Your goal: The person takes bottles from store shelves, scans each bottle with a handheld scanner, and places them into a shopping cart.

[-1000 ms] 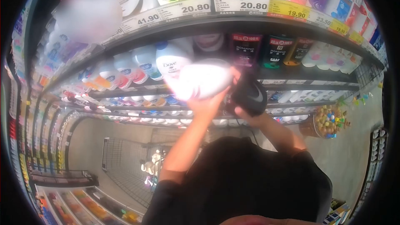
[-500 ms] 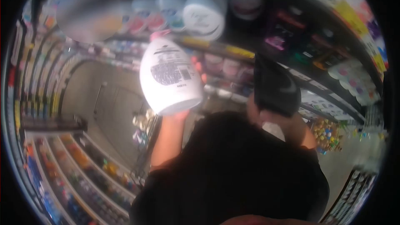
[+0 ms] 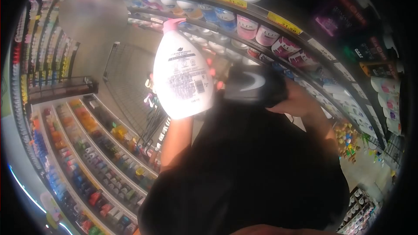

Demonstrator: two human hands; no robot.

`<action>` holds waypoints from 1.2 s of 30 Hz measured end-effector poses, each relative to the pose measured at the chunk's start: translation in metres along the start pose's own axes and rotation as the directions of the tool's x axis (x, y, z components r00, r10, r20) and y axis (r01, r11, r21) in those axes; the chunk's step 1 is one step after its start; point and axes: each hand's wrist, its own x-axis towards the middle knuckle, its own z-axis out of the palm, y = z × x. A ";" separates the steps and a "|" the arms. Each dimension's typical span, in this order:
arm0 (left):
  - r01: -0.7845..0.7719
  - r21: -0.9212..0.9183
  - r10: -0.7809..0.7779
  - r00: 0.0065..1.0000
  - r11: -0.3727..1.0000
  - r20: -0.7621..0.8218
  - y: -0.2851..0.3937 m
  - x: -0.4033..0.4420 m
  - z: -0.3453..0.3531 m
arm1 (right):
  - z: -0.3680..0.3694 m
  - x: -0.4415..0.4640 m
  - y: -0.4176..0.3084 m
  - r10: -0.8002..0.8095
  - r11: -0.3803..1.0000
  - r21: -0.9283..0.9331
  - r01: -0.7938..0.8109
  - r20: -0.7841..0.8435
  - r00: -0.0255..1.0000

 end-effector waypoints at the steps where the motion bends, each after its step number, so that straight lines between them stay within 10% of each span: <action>1: 0.008 -0.010 -0.008 0.998 1.000 0.060 0.001 0.000 -0.006 | 0.001 0.006 0.003 -0.050 0.993 -0.102 0.052 0.021 0.999; 7: -0.046 0.033 0.048 0.998 0.998 -0.041 -0.008 -0.006 0.018 | -0.002 0.011 -0.012 0.150 0.978 -0.170 -0.123 0.150 0.977; 36: -0.028 0.227 0.044 0.997 0.973 -0.068 -0.027 -0.020 0.028 | -0.006 0.005 -0.023 0.093 0.933 -0.360 -0.008 0.218 0.972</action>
